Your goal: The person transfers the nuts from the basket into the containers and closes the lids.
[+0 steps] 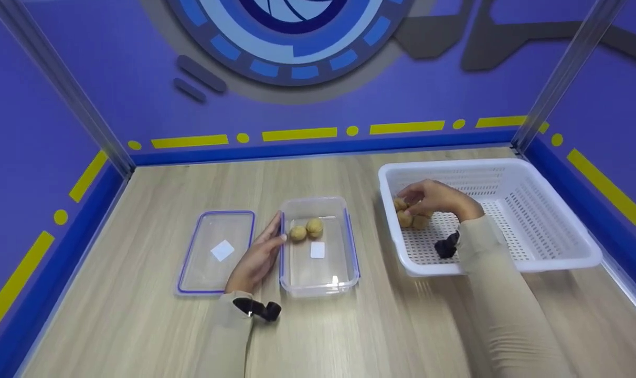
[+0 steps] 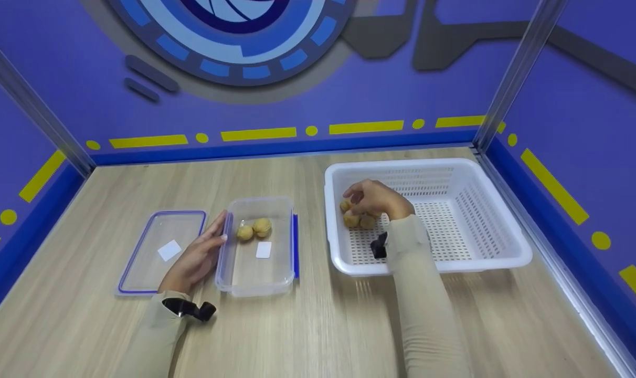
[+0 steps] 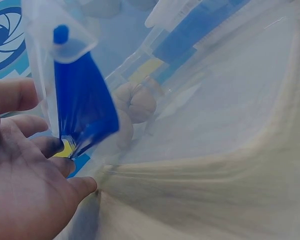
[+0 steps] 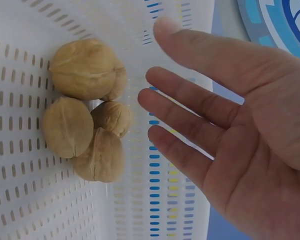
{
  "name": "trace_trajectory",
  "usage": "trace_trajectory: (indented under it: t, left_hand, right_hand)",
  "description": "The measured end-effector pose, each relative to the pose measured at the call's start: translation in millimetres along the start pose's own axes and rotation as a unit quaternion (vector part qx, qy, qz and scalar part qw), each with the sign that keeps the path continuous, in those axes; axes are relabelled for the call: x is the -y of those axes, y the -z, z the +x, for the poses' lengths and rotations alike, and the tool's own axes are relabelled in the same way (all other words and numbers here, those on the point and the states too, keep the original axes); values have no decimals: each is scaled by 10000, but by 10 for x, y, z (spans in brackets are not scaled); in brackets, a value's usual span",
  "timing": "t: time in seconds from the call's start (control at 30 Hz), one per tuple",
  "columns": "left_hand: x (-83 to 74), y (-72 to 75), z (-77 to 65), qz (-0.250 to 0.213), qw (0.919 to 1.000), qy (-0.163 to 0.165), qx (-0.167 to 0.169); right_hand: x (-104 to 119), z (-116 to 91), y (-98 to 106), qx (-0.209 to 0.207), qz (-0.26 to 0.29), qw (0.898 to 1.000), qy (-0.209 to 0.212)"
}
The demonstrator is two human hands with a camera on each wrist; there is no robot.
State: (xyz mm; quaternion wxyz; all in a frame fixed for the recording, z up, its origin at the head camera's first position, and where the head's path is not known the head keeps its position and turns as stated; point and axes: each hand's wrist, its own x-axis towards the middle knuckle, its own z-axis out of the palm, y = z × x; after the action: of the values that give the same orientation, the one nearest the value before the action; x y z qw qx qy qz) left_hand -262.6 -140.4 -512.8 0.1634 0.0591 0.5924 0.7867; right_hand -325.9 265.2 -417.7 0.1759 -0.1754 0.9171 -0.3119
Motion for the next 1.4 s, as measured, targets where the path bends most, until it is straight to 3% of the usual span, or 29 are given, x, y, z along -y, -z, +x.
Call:
trace_trajectory:
  t: [0.4, 0.8, 1.4]
  left_hand:
    - [3, 5, 11, 18, 10000, -7, 58]
    - [0, -3, 13, 42, 10000, 70, 1]
    - [15, 25, 6, 45, 10000, 4, 72]
  right_hand:
    - [-36, 26, -70, 332, -34, 9981, -526]
    - [31, 62, -156, 617, -956, 9906, -765]
    - [35, 106, -238, 641, -1412, 9837, -915]
